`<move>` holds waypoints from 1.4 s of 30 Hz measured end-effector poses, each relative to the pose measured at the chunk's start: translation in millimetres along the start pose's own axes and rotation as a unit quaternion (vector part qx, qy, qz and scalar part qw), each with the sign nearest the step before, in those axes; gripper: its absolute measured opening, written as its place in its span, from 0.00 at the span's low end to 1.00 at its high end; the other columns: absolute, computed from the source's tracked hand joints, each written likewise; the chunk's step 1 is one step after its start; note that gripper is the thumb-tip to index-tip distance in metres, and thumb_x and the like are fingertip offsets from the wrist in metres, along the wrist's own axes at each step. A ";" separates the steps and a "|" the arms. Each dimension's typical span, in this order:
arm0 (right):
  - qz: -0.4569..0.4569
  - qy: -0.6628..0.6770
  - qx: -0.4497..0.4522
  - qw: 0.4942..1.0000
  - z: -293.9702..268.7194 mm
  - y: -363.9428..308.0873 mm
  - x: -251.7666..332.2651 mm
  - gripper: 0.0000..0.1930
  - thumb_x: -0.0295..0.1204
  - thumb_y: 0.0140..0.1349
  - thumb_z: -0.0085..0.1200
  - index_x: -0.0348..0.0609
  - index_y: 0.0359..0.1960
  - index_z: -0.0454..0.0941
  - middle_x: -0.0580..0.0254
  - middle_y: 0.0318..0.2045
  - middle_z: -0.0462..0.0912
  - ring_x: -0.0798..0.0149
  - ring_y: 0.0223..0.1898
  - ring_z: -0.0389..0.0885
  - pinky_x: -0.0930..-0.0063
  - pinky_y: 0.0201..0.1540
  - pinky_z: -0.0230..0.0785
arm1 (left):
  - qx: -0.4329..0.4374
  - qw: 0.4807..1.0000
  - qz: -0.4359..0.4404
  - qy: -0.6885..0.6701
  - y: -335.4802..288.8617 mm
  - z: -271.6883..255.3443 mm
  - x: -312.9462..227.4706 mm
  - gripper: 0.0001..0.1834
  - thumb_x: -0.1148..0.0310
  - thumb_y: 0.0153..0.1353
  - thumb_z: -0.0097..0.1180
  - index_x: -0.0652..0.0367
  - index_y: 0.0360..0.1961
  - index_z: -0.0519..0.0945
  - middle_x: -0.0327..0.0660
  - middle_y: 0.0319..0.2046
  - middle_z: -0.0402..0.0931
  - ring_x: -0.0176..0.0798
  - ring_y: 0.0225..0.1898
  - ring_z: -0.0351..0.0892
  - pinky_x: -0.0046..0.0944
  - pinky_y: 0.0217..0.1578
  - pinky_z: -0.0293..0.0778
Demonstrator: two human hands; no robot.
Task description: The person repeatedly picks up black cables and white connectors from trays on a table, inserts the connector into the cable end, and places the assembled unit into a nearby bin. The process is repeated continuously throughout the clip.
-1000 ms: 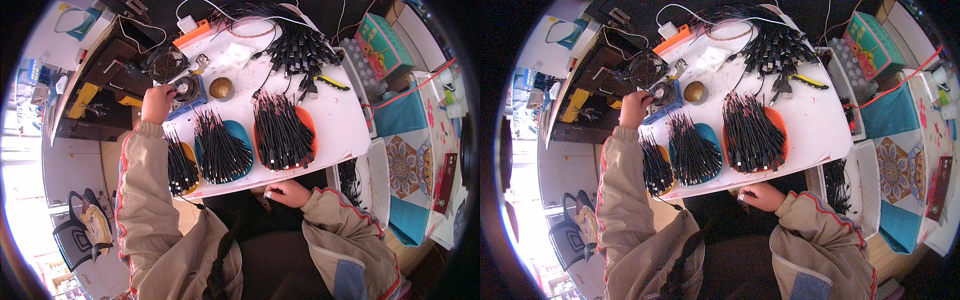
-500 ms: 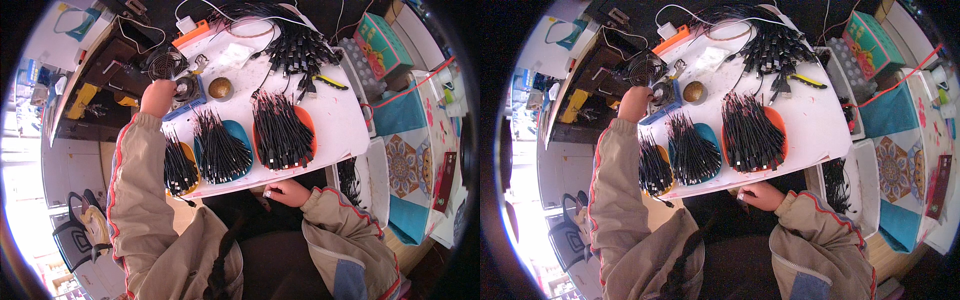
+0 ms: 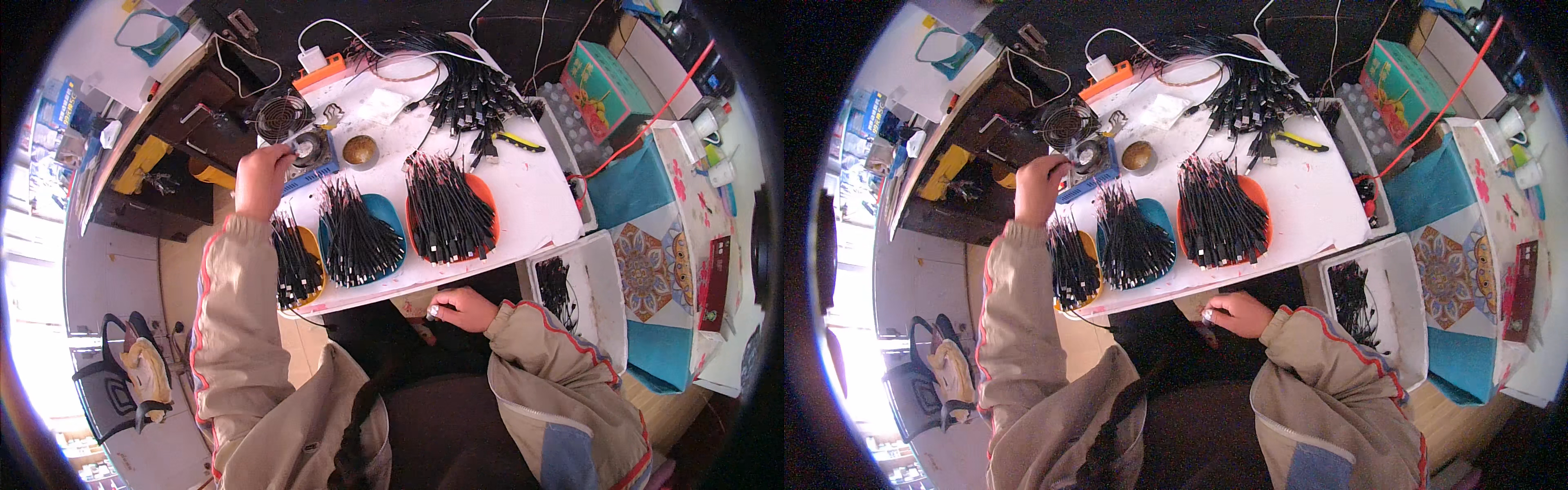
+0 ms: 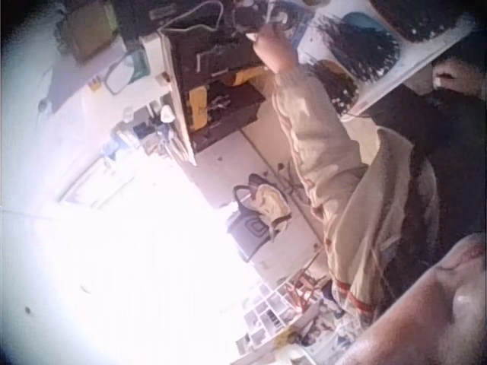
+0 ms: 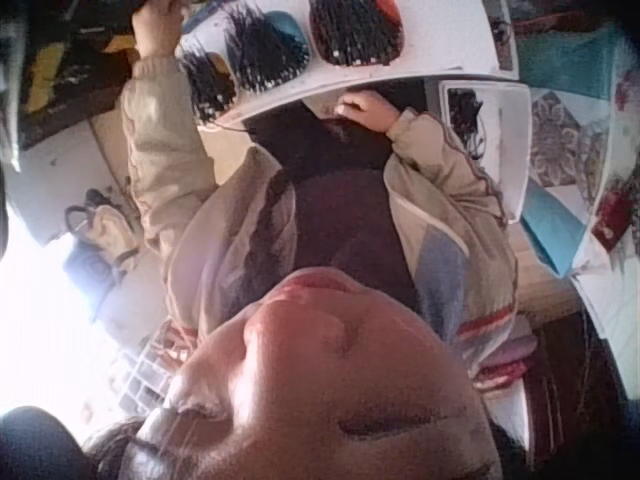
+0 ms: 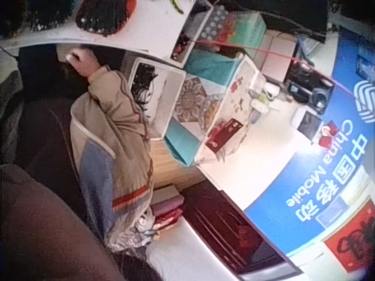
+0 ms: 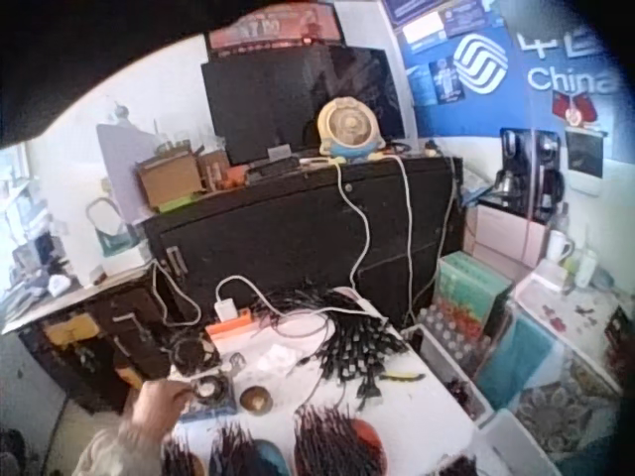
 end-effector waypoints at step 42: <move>0.416 -0.278 -0.274 0.822 -118.8 -244.6 -269.5 0.20 0.42 0.61 0.49 0.37 0.45 0.73 0.39 0.36 0.80 0.39 0.41 0.79 0.50 0.44 0.70 | 0.032 0.846 -0.268 -0.460 -218.5 49.0 -104.9 0.06 0.73 0.66 0.48 0.64 0.37 0.75 0.35 0.29 0.75 0.23 0.25 0.67 0.24 0.27 0.63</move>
Point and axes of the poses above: each hand's wrist, its own y-axis towards the middle knuckle, its own z-axis out of the palm, x = y × z, the point moved 7 cm from there along y, towards the middle knuckle
